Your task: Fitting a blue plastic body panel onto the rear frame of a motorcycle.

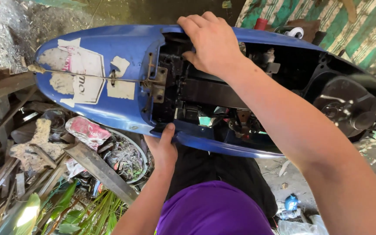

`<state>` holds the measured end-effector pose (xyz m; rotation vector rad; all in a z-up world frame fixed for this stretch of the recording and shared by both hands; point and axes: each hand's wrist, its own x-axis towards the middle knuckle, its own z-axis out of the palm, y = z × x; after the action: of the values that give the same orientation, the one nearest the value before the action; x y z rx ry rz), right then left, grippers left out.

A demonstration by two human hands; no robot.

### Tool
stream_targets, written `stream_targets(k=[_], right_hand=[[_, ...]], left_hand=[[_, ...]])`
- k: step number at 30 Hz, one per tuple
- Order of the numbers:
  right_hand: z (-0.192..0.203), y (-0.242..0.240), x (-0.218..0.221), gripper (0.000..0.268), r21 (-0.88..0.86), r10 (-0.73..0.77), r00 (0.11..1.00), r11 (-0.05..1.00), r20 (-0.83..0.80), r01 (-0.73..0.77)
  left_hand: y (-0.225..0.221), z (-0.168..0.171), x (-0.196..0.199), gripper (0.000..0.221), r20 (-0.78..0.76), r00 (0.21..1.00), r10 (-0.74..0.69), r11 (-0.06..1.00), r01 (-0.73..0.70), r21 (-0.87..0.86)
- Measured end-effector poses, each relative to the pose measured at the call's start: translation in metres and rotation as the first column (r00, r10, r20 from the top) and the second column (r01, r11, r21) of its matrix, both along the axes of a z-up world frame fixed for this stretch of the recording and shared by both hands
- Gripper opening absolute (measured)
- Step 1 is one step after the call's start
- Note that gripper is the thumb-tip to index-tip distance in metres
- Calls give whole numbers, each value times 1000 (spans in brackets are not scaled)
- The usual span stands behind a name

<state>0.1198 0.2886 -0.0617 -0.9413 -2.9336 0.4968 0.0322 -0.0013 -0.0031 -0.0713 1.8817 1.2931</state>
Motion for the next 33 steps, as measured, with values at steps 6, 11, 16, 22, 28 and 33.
stream_targets(k=[6, 11, 16, 22, 28, 33], right_hand=[[-4, 0, 4, 69, -9, -10, 992, 1000, -124, 9], [-11, -8, 1, 62, 149, -49, 993, 987, -106, 64], [-13, 0, 1, 60, 202, -18, 995, 979, -99, 38], [-16, -4, 0, 59, 174, 42, 996, 984, -73, -28], [-21, -12, 2, 34, 251, 6, 988, 967, -157, 34], [-19, -12, 2, 37, 227, -6, 988, 973, -153, 41]], left_hand=[[2, 0, -1, 92, 161, 977, 140, 987, -151, 55], [9, 4, 3, 91, 92, 986, 136, 990, -137, 10], [23, 18, -2, 93, 218, 944, 246, 969, -240, -52], [25, 27, -4, 81, 233, 926, 299, 948, -258, -189], [9, 1, -1, 86, 190, 917, 352, 933, -328, -148], [-25, -10, 1, 112, -153, 969, -196, 981, 195, -25]])
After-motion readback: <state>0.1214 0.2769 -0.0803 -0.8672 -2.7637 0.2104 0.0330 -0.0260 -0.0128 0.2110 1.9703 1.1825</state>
